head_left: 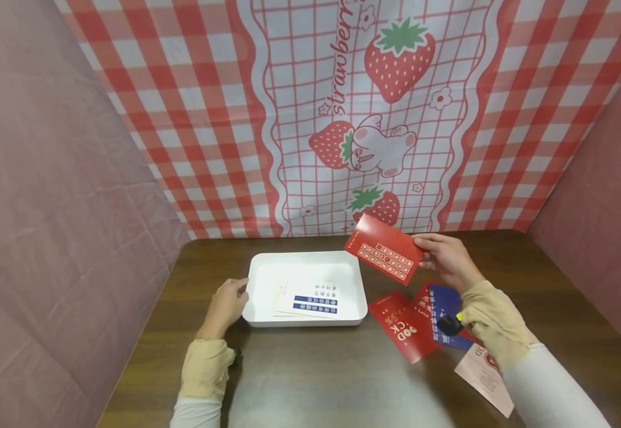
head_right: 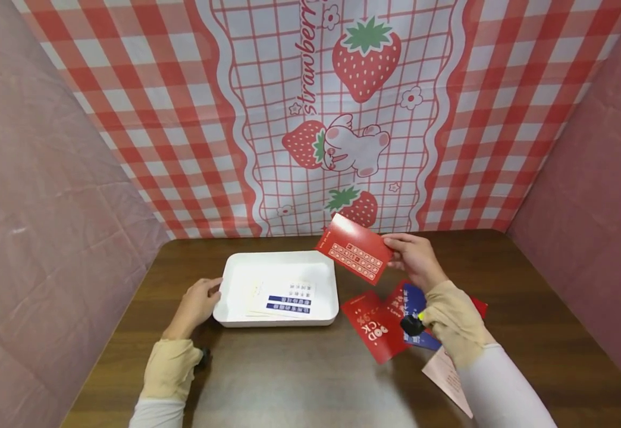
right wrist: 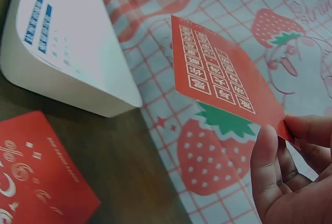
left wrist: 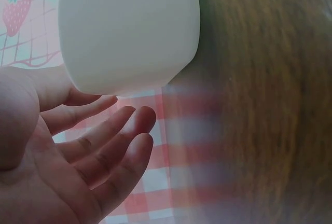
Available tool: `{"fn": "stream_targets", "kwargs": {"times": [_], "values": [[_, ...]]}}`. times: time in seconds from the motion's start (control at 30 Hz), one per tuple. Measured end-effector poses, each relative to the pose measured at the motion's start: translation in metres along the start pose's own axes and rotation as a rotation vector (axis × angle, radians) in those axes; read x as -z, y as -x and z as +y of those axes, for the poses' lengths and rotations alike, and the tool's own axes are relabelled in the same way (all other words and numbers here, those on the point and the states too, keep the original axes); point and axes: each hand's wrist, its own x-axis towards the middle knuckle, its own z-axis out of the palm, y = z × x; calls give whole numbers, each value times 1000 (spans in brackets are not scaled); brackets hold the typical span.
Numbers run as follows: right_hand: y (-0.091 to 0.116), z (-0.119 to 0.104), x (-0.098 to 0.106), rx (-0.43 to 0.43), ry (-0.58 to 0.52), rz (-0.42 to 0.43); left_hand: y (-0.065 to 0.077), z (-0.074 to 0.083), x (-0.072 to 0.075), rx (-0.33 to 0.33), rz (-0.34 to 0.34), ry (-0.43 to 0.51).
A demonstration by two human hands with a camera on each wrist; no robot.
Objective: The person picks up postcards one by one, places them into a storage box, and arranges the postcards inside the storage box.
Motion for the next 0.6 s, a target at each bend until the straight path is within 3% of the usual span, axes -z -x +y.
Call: {"fn": "stream_targets", "kwargs": {"times": [0.27, 0.43, 0.6], "values": [[-3, 17, -12, -18, 24, -24, 0, 0, 0, -18, -1, 3], [-4, 22, -19, -19, 70, -27, 3, 1, 2, -70, 42, -5], [-6, 26, -27, -31, 113, -36, 2, 1, 1, -49, 29, 6]]}}
